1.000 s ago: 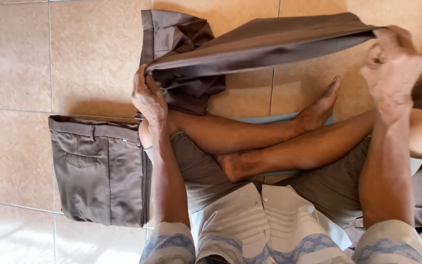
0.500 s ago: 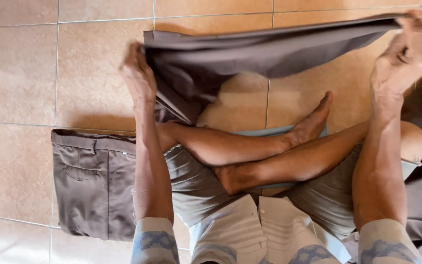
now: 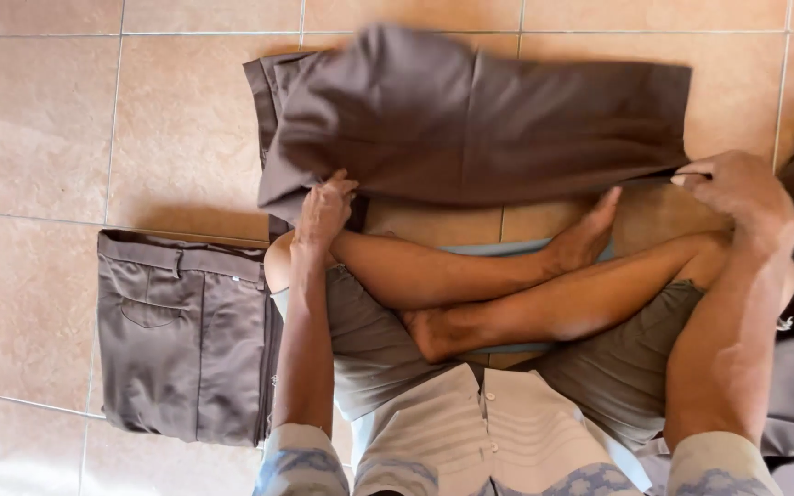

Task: Folding brown trousers into neat rectangular stacks while sitting on the floor.

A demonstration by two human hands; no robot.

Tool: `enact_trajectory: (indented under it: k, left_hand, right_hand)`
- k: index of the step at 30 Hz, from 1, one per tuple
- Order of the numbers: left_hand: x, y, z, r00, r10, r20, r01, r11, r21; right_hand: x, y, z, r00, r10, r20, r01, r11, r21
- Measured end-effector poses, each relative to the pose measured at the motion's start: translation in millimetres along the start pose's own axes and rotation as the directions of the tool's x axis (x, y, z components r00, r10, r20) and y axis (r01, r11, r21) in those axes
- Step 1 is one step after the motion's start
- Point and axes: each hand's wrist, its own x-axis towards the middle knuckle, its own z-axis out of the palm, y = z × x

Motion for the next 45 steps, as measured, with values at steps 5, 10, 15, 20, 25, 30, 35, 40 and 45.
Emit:
enact_trajectory:
  k: [5,10,15,20,25,30,35,40,45]
  left_hand:
    - [9,25,-18,0.935,-0.334,0.117,0.339,0.94,-0.027]
    - [13,26,-21,0.958,-0.283,0.04,0.286,0.954,-0.086]
    - [13,28,-25,0.94,-0.334,0.064,0.338,0.939,-0.067]
    - [11,18,-18,0.945,-0.317,0.078,0.322,0.945,-0.051]
    - [12,22,-21,0.932,-0.346,0.109,0.352,0.935,-0.043]
    - [13,23,-23,0.925,-0.351,0.148,0.362,0.931,-0.051]
    - [2,-3,-8,0.904,-0.356,0.238,0.369,0.929,-0.013]
    - [4,-10,0,0.866,-0.378,0.327,0.378,0.924,0.065]
    - [-9,-45,31,0.792,-0.41,0.453,0.378,0.911,0.165]
  right_hand:
    - [17,-13,14,0.996,0.025,-0.081,-0.025,1.0,-0.005]
    - [10,-30,5,0.659,-0.43,-0.617,0.413,0.893,-0.18]
    - [10,17,27,0.788,-0.385,-0.481,0.156,0.88,-0.449]
    - [15,25,25,0.971,0.191,-0.141,-0.224,0.935,-0.275]
    - [18,5,31,0.988,0.046,-0.151,-0.085,0.96,-0.265]
    - [35,-18,44,0.984,0.113,0.136,-0.077,0.965,-0.249]
    - [60,-21,52,0.854,0.507,0.117,-0.496,0.861,-0.108]
    - [83,4,80,0.857,0.489,0.164,-0.452,0.865,-0.217]
    - [80,18,85,0.915,0.374,0.152,-0.382,0.924,0.025]
